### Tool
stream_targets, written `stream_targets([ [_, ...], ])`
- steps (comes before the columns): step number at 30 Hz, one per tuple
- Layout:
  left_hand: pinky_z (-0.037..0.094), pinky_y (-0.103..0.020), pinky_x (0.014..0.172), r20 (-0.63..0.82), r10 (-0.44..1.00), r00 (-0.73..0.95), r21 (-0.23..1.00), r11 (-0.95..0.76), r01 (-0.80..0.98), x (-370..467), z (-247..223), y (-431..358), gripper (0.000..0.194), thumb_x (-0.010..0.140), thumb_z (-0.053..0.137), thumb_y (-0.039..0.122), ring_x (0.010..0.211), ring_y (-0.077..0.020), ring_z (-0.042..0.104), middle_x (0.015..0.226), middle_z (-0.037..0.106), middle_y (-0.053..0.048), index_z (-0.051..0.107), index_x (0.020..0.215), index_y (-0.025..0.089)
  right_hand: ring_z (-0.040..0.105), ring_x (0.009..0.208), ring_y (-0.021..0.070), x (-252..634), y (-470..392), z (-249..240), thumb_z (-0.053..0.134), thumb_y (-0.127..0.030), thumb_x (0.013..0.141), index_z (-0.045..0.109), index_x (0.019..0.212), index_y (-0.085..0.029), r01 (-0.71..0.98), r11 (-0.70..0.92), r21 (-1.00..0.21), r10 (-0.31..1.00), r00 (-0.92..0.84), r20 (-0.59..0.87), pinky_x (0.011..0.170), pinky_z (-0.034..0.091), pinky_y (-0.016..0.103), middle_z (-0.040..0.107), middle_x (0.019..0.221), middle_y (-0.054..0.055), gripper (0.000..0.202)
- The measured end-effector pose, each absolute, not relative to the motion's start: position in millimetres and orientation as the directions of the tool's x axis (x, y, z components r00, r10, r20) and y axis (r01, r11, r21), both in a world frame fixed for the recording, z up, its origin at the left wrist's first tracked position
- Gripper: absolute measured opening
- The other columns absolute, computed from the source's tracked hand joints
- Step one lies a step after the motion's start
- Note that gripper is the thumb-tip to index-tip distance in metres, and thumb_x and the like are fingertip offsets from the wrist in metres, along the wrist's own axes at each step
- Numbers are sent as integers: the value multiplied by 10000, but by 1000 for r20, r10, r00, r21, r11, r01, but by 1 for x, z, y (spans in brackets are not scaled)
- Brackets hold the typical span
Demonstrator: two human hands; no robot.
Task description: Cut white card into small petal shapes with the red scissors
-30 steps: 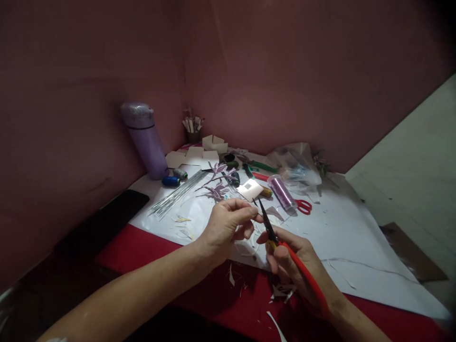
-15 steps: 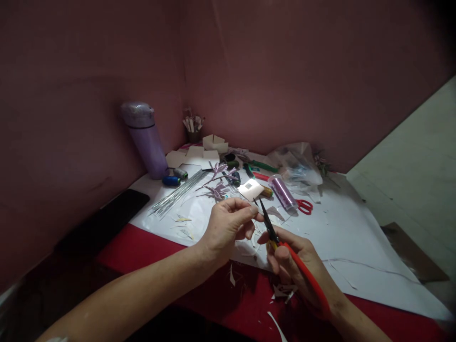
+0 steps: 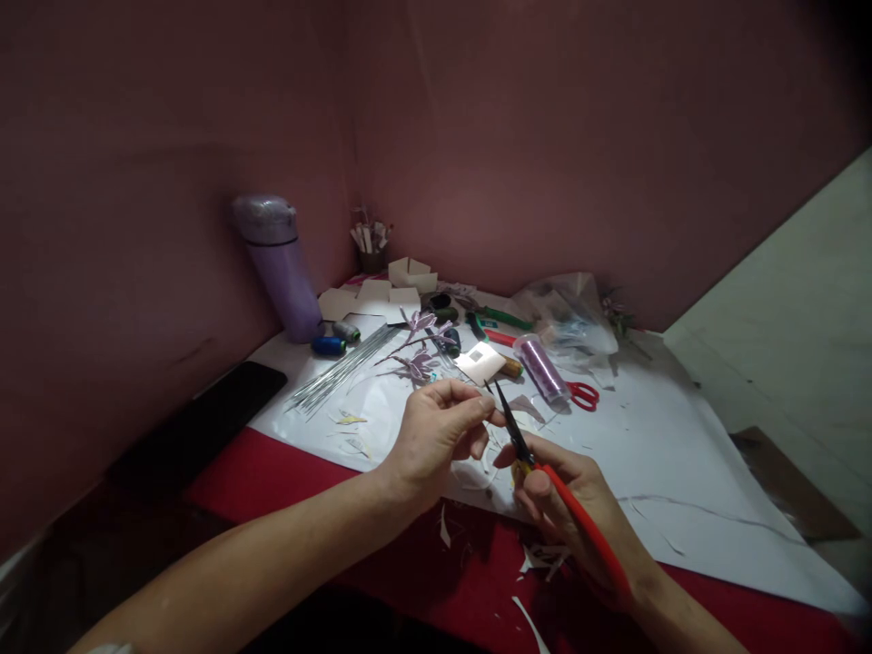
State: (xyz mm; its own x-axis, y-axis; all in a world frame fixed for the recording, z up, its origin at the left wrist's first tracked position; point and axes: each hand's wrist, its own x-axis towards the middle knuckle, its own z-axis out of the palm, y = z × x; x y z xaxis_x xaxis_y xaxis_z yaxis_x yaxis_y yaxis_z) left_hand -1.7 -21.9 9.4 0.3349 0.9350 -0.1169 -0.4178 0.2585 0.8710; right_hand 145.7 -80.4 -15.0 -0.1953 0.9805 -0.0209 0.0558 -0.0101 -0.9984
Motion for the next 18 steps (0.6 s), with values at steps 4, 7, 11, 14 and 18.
stream_targets([
  [4, 269, -170, 400, -114, 936, 333, 871, 255, -419, -2, 9, -22, 176, 719, 652, 208, 384, -33, 439, 663, 652, -26, 496, 676, 138, 187, 451, 64, 147, -80, -17, 562, -603, 764, 535, 803, -178, 59, -28, -998, 979, -200, -39, 399, 130, 215, 270, 512, -81, 428],
  [7, 269, -172, 403, -120, 935, 333, 868, 262, -421, -2, 9, -22, 181, 716, 657, 219, 388, -35, 445, 670, 652, -21, 498, 676, 141, 182, 453, 65, 146, -80, -18, 566, -602, 762, 545, 809, -179, 55, -33, -998, 980, -193, -43, 402, 125, 218, 269, 515, -80, 427],
  [11, 276, -179, 409, -135, 934, 331, 867, 273, -416, -2, 10, -23, 186, 705, 667, 226, 386, -36, 446, 667, 652, -17, 504, 672, 143, 194, 461, 69, 146, -80, -20, 571, -592, 764, 550, 804, -178, 40, -26, -999, 982, -187, -33, 411, 135, 223, 275, 526, -75, 417],
  [14, 274, -179, 409, -134, 934, 330, 867, 272, -418, -2, 10, -24, 187, 703, 668, 224, 384, -36, 447, 663, 653, -20, 503, 672, 143, 196, 464, 67, 147, -80, -21, 579, -572, 772, 555, 818, -177, 19, -24, -1000, 982, -189, -27, 417, 137, 223, 275, 531, -76, 398],
  [18, 276, -177, 406, -136, 934, 332, 861, 277, -427, -2, 10, -23, 187, 704, 665, 212, 379, -35, 445, 660, 653, -20, 495, 670, 143, 195, 465, 64, 148, -80, -21, 595, -568, 762, 565, 796, -170, 23, -27, -999, 984, -175, -30, 409, 136, 214, 265, 535, -76, 401],
])
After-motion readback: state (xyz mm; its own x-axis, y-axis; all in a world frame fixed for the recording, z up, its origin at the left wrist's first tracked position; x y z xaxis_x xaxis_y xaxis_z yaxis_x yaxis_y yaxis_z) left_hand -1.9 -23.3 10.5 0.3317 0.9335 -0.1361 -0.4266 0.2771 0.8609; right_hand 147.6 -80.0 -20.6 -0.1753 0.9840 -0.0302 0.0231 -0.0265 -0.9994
